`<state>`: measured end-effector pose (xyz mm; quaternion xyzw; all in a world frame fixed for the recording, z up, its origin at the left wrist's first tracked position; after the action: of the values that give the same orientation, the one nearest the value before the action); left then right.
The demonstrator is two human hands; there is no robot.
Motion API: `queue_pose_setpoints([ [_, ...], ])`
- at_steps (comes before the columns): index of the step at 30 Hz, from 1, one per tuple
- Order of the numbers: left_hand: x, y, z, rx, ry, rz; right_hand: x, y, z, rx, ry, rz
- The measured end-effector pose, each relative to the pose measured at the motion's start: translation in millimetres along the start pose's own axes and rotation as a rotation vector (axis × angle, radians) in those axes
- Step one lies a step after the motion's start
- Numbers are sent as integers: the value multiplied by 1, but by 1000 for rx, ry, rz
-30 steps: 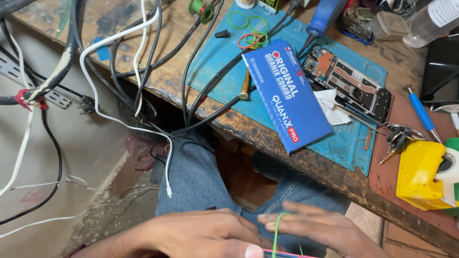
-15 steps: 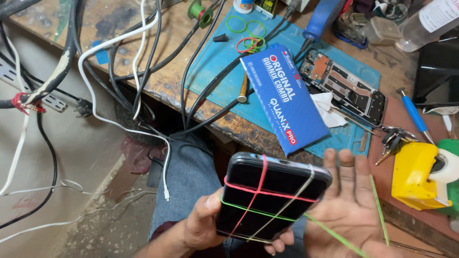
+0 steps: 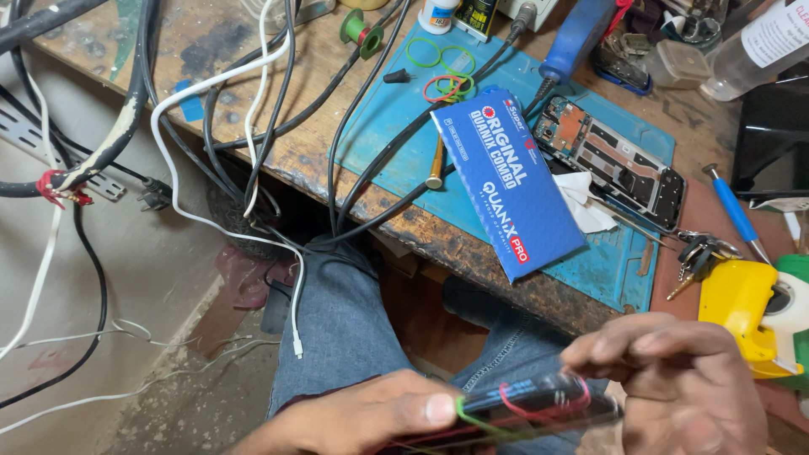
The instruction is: The person secures a smartphone with multiple rubber bands, then uses a green electric screwdriver to remove screws from the back of a disassembled phone chassis. The person also uses tweezers to manipulate small components inside the chassis.
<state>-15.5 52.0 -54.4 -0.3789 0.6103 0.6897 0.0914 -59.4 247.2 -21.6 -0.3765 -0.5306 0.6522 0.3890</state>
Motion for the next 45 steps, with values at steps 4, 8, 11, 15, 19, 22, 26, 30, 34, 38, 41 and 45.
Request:
queue_pose_setpoints([
  [4, 5, 29, -3, -345, 56, -123, -20, 27, -9, 11, 444, 180],
  [8, 13, 57, -7, -604, 227, 255, -81, 67, -17, -259, 390, 694],
  [11, 13, 60, -11, -576, 269, 642, -68, 85, -35, -429, 462, 674],
  [15, 33, 29, -14, -324, 98, 296, -19, 56, -54, -172, 353, 82],
  [19, 60, -13, -4, -117, 105, -316, 59, 63, -66, -284, 327, -464],
  [22, 26, -24, -1, -25, -212, -782, 68, 71, -72, -307, 136, -665],
  [26, 16, -36, -2, 91, -112, -546, 54, 63, -68, -258, 165, -513],
  [30, 20, -35, 1, 157, 22, -506, 37, 44, -48, -288, 308, -476],
  [34, 20, -39, 4, 185, 59, -500, 18, 33, -36, -315, 385, -369],
  [38, 20, -29, 7, 53, 17, -457, 14, 31, -30, -297, 372, -323],
  [41, 23, -29, 6, 33, 21, -429, 17, 37, -28, -320, 359, -361],
  [45, 25, -38, 2, 96, 40, -455, 21, 42, -32, -329, 368, -332],
])
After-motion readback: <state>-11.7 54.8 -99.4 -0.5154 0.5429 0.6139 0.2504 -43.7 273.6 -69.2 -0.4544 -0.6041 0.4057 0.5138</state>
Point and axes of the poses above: each hand's wrist, its own z-axis towards the middle knuckle, its own x-axis out of the back of the hand, y = z × x, the point moved 10 cm from there along z, towards the middle knuckle, and after that the axes turned 1 degree about -y, right-handed, at the moved point
